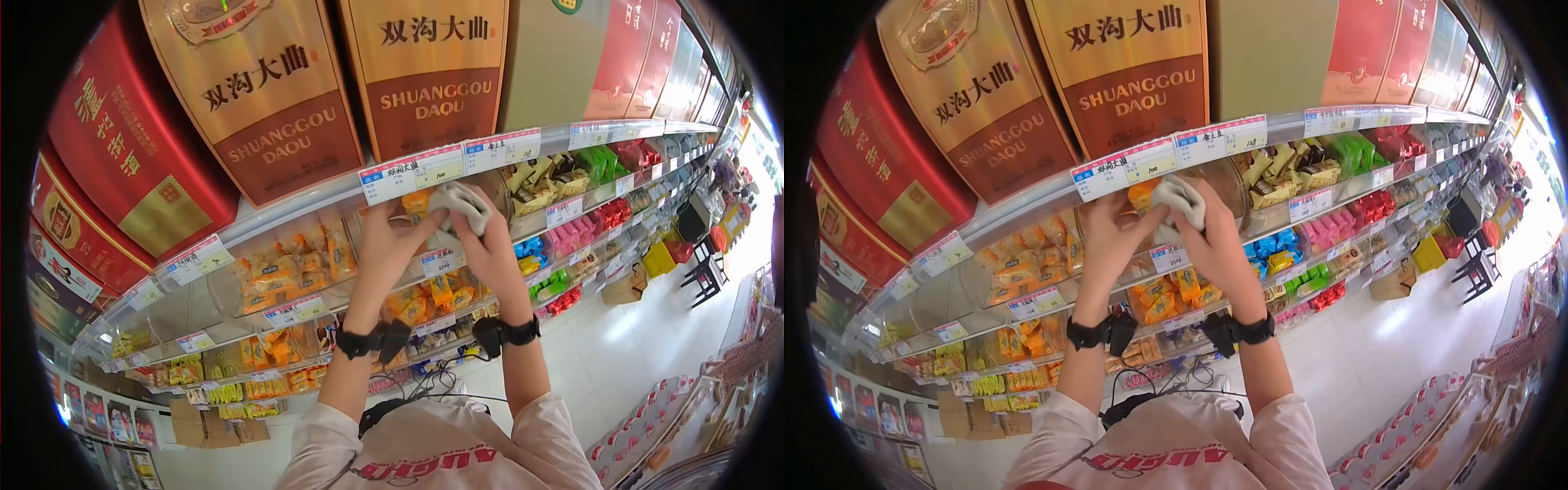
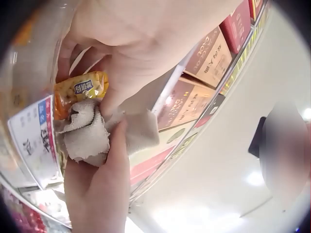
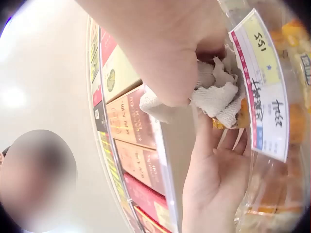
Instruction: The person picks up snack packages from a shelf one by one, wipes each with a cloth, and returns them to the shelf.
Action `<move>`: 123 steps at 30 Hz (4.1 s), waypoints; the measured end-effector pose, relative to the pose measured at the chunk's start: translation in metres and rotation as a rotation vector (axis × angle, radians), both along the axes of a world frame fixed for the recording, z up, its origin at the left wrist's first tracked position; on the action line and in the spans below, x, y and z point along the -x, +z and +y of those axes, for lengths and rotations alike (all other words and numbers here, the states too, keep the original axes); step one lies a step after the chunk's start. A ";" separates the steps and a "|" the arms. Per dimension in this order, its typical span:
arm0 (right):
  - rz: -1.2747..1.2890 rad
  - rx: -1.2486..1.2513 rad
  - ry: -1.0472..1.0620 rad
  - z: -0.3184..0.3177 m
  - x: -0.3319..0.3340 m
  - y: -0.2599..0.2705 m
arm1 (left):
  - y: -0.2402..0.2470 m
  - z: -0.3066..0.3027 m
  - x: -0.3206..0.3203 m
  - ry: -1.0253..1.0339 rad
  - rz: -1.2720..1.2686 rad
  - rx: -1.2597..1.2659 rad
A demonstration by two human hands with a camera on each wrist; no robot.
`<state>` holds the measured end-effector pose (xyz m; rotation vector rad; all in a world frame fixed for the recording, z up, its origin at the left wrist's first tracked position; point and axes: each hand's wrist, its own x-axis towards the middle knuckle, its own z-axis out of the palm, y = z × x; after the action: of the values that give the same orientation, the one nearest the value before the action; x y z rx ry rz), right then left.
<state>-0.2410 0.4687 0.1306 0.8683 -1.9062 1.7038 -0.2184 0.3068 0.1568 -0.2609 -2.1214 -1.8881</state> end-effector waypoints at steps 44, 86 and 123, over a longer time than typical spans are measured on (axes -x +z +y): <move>-0.174 0.087 0.145 -0.062 -0.080 -0.011 | -0.028 -0.065 -0.091 0.111 -0.051 -0.660; -0.483 0.368 0.024 -0.068 -0.097 -0.025 | -0.050 -0.055 -0.117 0.059 0.138 -0.101; -0.054 -0.103 0.087 -0.015 -0.118 -0.072 | -0.063 -0.025 -0.126 -0.215 -0.134 -0.216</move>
<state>-0.1234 0.4539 0.0584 0.9669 -2.0348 1.7071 -0.0922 0.2816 0.0935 -0.3354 -2.0169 -2.2976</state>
